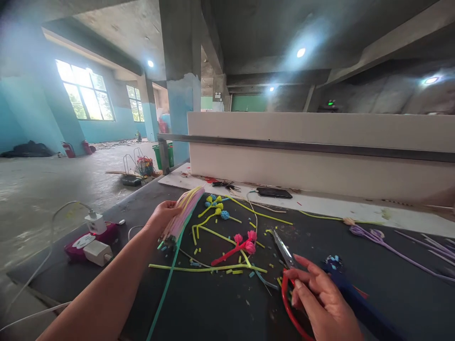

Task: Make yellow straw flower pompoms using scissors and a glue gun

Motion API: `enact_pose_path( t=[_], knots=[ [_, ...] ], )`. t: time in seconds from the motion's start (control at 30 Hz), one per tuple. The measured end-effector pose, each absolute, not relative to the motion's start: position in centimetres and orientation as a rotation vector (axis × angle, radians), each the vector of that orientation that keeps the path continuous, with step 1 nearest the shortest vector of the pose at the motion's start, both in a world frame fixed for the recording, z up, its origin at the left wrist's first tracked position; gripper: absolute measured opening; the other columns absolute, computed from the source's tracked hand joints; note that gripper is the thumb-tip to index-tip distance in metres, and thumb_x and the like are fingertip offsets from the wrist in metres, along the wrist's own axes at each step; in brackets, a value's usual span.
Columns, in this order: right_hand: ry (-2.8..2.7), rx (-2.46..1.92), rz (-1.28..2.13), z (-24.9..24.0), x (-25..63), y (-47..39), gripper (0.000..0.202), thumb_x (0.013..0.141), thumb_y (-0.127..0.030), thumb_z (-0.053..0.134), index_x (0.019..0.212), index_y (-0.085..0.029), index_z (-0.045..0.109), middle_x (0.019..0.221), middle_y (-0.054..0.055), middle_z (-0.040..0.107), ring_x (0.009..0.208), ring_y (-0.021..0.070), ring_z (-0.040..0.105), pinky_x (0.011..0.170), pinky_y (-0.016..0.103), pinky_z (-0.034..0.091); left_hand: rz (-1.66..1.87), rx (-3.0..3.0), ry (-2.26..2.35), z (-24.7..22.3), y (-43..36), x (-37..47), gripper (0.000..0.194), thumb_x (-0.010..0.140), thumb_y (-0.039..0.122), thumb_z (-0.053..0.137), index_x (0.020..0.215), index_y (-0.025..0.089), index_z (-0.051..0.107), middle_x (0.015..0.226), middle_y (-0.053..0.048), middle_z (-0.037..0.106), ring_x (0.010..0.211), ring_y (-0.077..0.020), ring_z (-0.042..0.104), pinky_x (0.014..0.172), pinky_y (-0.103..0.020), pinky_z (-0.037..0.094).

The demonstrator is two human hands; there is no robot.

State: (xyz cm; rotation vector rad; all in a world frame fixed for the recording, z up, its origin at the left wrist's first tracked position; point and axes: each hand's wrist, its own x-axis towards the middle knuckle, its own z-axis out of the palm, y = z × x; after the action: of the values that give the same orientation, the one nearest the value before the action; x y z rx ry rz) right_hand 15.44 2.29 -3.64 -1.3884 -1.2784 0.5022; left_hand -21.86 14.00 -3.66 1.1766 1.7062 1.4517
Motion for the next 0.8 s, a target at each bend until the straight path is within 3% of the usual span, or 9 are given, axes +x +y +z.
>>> enact_pose_path(
  t=[0.13, 0.33, 0.53, 0.8],
  knots=[
    [-1.32, -1.411, 0.665, -2.7, 14.9, 1.7, 0.046, 0.064, -0.042, 0.06, 0.104, -0.019, 0.057, 0.079, 0.006, 0.068, 0.049, 0.0134, 0.055, 0.053, 0.026, 0.052, 1.446, 1.247, 1.819, -3.4, 13.8, -21.8, 0.031, 0.061, 0.034, 0.061, 0.082, 0.011, 0.067, 0.063, -0.001, 0.063, 0.058, -0.0144, 0.055, 0.052, -0.022, 0.038],
    [-1.43, -1.501, 0.565, -3.2, 14.6, 1.1, 0.045, 0.07, -0.044, 0.052, 0.107, -0.019, 0.056, 0.084, 0.005, 0.067, 0.053, 0.0128, 0.057, 0.055, 0.025, 0.051, 1.374, 1.348, 2.019, -2.9, 13.6, -21.9, 0.03, 0.068, 0.034, 0.054, 0.086, 0.013, 0.066, 0.076, -0.005, 0.066, 0.072, -0.0173, 0.058, 0.058, -0.023, 0.038],
    [-1.674, -1.497, 0.425, -4.9, 15.3, 1.1, 0.034, 0.078, -0.039, 0.049, 0.105, -0.023, 0.061, 0.093, 0.006, 0.069, 0.075, 0.0177, 0.066, 0.067, 0.026, 0.054, 1.264, 1.443, 2.13, -2.8, 13.6, -21.9, 0.026, 0.071, 0.03, 0.052, 0.086, 0.014, 0.066, 0.079, -0.006, 0.068, 0.074, -0.018, 0.059, 0.062, -0.023, 0.039],
    [-2.313, -1.33, 0.158, -3.6, 12.0, 2.0, 0.024, 0.087, -0.026, 0.042, 0.096, -0.026, 0.065, 0.099, 0.005, 0.068, 0.094, 0.0198, 0.063, 0.084, 0.034, 0.049, 1.218, 1.485, 2.172, -2.8, 13.5, -21.7, 0.022, 0.072, 0.027, 0.052, 0.084, 0.016, 0.067, 0.082, -0.006, 0.069, 0.077, -0.0181, 0.06, 0.065, -0.023, 0.04]
  ],
)
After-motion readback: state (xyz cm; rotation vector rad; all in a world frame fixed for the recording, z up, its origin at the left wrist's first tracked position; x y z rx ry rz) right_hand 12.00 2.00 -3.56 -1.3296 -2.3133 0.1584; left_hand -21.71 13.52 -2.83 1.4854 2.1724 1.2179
